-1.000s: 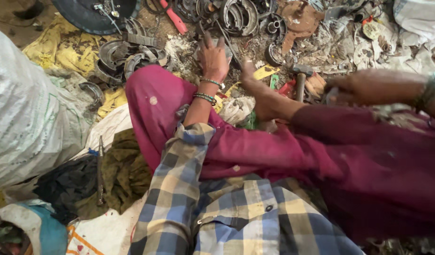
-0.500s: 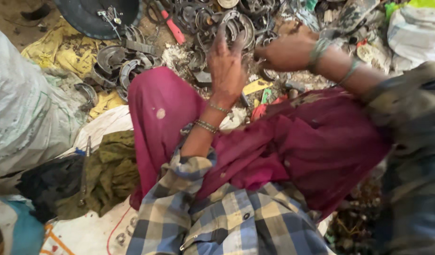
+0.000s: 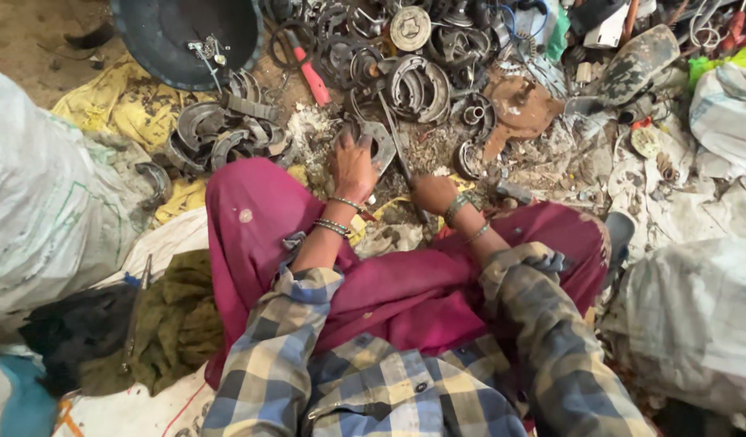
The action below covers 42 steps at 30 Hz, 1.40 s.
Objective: The person sits on the floor and repeatedly strikes a metal ring with a hammer while holding it in place with the other hand. The person adjusts the ring's position and continues hammering throughout the clip.
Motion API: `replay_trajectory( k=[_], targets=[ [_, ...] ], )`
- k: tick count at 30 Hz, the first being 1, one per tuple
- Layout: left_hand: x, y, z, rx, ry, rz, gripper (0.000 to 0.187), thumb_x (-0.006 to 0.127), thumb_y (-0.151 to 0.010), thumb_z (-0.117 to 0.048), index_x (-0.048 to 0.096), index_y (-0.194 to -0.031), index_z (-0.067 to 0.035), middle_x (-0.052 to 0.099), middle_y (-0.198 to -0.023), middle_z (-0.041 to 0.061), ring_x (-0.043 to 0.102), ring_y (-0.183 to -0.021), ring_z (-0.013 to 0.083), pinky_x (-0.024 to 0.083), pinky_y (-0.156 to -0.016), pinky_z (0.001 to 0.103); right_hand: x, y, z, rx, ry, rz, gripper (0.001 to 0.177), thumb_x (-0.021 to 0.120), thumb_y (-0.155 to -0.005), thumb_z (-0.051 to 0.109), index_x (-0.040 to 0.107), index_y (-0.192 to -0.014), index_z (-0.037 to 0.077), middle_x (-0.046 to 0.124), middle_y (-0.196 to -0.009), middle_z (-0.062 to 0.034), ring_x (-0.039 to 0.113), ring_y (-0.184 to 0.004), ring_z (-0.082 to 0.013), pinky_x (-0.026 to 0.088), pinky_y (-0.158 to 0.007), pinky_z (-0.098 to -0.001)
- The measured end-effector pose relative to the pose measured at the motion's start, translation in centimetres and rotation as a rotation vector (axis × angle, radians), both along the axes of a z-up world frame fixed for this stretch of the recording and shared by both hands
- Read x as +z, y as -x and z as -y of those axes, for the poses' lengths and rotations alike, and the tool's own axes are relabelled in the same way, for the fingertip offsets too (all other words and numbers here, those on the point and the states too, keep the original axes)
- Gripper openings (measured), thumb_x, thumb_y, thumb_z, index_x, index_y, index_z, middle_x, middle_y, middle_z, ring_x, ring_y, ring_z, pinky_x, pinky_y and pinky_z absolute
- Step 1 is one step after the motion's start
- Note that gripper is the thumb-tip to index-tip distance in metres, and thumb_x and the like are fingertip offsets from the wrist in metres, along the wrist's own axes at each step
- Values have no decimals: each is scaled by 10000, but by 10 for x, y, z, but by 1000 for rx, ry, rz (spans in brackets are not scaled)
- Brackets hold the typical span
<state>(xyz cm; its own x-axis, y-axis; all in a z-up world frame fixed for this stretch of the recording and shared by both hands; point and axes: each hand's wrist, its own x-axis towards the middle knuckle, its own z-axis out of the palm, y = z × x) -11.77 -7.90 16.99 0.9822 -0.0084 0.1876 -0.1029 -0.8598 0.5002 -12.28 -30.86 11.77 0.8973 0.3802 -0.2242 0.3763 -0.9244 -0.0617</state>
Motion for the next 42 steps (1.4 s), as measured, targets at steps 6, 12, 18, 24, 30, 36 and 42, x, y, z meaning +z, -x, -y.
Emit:
replay_trajectory(
  k=[6,12,18,24,30,36,42],
  targets=[
    [-43,-38,-13,-263,-139,-194,586,837,-815,-392,655,-1266,-65,630,-1269,279,600,-1191,456,512,-981,511,-65,6,28,-181,10,-139,416,667,-857,451,707,-1036,77,746,-926,-209,735,-878,-396,585,-773,-510],
    [-41,-88,-29,-537,-258,-406,467,812,-814,-419,735,-1101,-59,700,-1117,231,669,-1070,413,536,-915,501,-102,4,23,-220,28,-44,360,610,-938,396,701,-977,50,754,-866,-193,749,-801,-368,595,-696,-503],
    [-65,-85,-36,-155,157,58,532,834,-806,-319,679,-1218,-20,701,-1191,234,671,-1087,409,528,-935,475,-124,4,11,-138,83,98,258,589,-935,274,709,-902,48,747,-801,-165,754,-712,-337,597,-591,-470],
    [-88,-72,-28,-73,46,-119,599,825,-847,-304,618,-1336,-27,664,-1125,271,648,-1052,444,513,-938,506,-112,2,16,-211,59,28,276,606,-917,322,701,-890,64,742,-813,-171,749,-743,-350,579,-625,-493],
    [-90,-75,-31,-43,-70,-85,654,864,-767,-377,633,-1265,-22,645,-1173,251,595,-1105,415,474,-973,495,-90,-7,11,-315,-45,-12,359,655,-918,365,638,-1077,43,742,-886,-224,728,-796,-422,559,-680,-551],
    [-129,-82,-27,73,-113,-197,470,818,-790,-390,690,-1150,-115,649,-1206,148,531,-1220,355,443,-958,518,-81,-13,15,-326,-146,-80,456,747,-808,392,645,-1065,30,731,-910,-235,719,-827,-422,570,-729,-532],
    [-156,-94,-25,-33,-61,78,267,751,-869,-316,731,-1054,-125,679,-1137,142,562,-1109,369,476,-948,492,-52,-19,27,-435,-650,-377,434,784,-798,363,669,-1034,18,723,-800,-144,693,-686,-253,555,-644,-405]
  ],
)
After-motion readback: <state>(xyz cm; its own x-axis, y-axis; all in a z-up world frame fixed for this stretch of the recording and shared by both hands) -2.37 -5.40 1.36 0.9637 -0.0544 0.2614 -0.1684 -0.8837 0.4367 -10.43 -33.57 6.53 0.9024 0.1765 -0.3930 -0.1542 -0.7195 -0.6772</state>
